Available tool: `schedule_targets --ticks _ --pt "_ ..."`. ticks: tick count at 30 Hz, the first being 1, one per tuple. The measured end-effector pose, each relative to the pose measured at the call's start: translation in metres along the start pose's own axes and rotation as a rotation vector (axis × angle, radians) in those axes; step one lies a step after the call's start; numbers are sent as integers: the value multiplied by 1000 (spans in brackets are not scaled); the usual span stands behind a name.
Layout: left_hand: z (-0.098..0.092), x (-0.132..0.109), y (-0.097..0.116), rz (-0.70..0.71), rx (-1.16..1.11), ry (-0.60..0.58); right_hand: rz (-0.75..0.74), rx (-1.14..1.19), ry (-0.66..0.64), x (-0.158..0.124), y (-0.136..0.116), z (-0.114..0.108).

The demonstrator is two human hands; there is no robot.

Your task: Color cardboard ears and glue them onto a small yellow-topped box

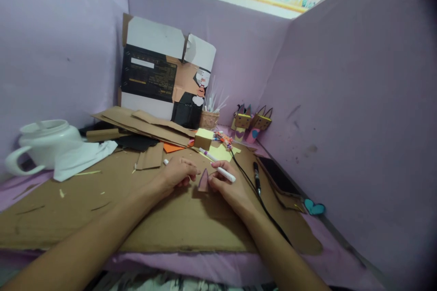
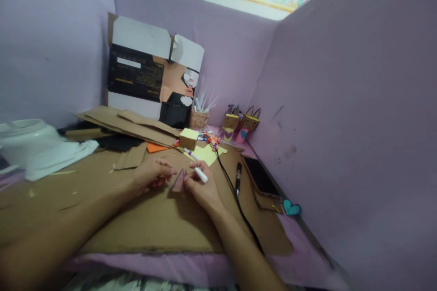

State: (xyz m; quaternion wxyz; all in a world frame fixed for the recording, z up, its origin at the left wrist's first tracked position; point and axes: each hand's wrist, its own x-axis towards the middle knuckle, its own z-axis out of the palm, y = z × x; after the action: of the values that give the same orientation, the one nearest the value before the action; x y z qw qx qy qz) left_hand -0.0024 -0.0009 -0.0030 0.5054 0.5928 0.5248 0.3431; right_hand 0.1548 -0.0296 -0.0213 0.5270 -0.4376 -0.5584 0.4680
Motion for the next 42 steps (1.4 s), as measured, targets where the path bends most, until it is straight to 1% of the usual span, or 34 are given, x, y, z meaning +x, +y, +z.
schedule_targets --ticks 3,7,10,13,15,18,20,22,23,25,29,31,34,37,42 --pt "-1 1 2 13 -28 -19 -4 -42 -43 0 3 2" --pt "0 2 0 -5 16 -14 -20 -75 -88 -1 8 2" --pt "0 4 -1 -8 59 -34 -31 -95 -99 0 12 2" --pt "1 6 -3 25 79 -43 -55 -130 -89 1 14 1" --pt "2 9 -6 46 85 -23 -95 -174 -41 1 13 -2" --pt "4 13 -11 65 108 5 -159 -173 117 -7 7 -9" --pt "4 15 -15 71 124 15 -167 -132 224 -15 3 -14" --pt "5 16 -18 75 156 32 -161 -155 264 -23 1 -18" --pt "5 17 -19 78 178 42 -151 -187 249 -27 2 -18" --pt "5 17 -20 81 227 59 -125 -230 179 -30 5 -17" --pt "5 21 -24 94 306 58 -88 -167 18 -29 14 -11" --pt "5 23 -26 94 326 61 -85 -141 -35 -27 16 -10" --pt "6 25 -28 87 329 69 -91 -157 -81 -27 18 -9" --pt "6 24 -26 88 332 73 -124 -232 -113 -28 18 -10" --pt "7 23 -25 92 328 87 -152 -311 -136 -30 19 -9"
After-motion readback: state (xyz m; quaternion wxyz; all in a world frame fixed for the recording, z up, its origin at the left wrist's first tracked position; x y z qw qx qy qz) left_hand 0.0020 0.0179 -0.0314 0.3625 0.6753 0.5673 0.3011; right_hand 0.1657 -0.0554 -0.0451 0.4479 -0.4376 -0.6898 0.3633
